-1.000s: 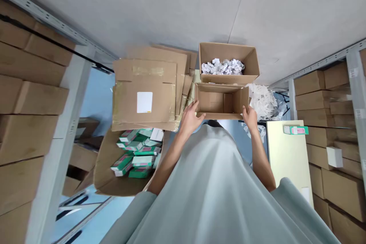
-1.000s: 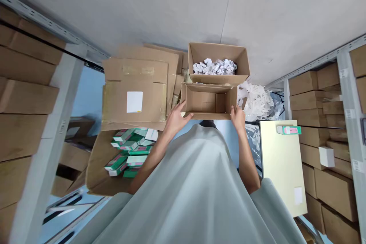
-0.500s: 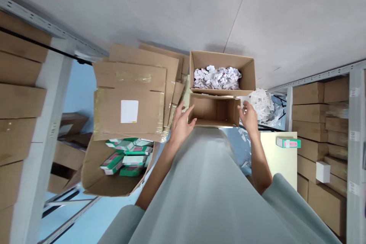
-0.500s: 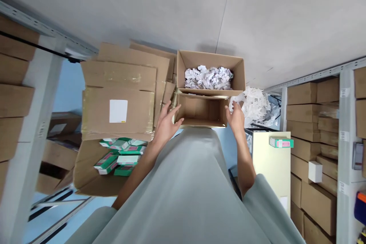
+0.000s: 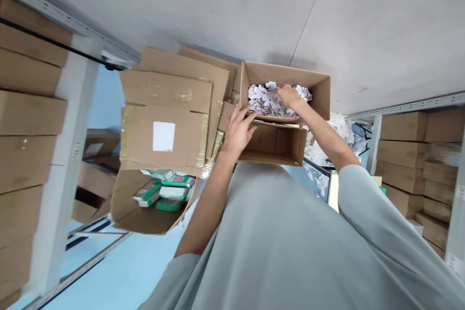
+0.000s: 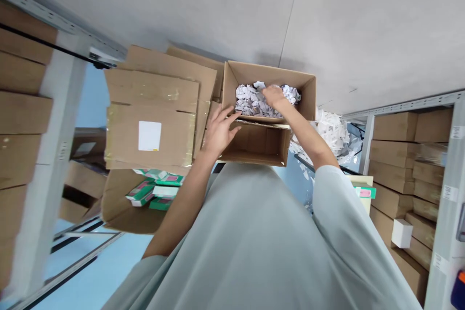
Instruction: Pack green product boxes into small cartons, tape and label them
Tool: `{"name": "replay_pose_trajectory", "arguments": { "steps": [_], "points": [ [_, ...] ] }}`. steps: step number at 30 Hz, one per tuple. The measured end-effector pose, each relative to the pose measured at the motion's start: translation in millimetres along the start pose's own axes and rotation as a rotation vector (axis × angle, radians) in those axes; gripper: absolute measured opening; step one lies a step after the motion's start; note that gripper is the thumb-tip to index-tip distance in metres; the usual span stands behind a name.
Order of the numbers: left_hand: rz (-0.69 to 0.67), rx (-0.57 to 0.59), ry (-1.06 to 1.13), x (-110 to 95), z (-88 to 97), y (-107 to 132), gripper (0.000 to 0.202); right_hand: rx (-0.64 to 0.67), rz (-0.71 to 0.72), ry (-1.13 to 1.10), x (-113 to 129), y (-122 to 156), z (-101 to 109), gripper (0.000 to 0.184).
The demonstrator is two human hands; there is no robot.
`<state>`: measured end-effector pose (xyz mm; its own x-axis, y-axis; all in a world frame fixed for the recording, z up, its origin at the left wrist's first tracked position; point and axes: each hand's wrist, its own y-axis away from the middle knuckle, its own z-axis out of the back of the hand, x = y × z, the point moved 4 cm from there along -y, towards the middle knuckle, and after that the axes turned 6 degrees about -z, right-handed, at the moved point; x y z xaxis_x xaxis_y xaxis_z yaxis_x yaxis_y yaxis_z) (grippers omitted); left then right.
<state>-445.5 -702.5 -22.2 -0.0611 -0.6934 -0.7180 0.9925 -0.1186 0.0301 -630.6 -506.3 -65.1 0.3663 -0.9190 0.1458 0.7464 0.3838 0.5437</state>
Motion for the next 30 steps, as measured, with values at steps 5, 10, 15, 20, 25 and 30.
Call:
{"name": "replay_pose_trajectory", "arguments": {
  "steps": [5,10,15,20,25,30],
  "points": [
    [0.077,-0.038,-0.046,6,-7.8,-4,0.037,0.078,-0.001,0.125,12,-21,-13,0.034],
    [0.066,-0.043,-0.066,9,-7.7,-6,0.036,-0.063,0.024,0.075,-15,11,9,0.046],
    [0.058,0.004,-0.104,6,-4.2,-6,0.040,-0.262,0.084,-0.190,-21,124,60,0.049],
    [0.086,0.031,-0.168,-5,0.0,-4,0.041,-0.035,0.203,-0.232,15,208,43,0.045],
    [0.099,0.038,-0.179,-4,-0.9,-5,0.041,0.167,0.064,-0.063,32,220,10,0.046],
    [0.087,0.009,-0.160,-1,-3.9,-5,0.040,0.007,0.008,-0.105,9,205,40,0.039]
  ]
}}
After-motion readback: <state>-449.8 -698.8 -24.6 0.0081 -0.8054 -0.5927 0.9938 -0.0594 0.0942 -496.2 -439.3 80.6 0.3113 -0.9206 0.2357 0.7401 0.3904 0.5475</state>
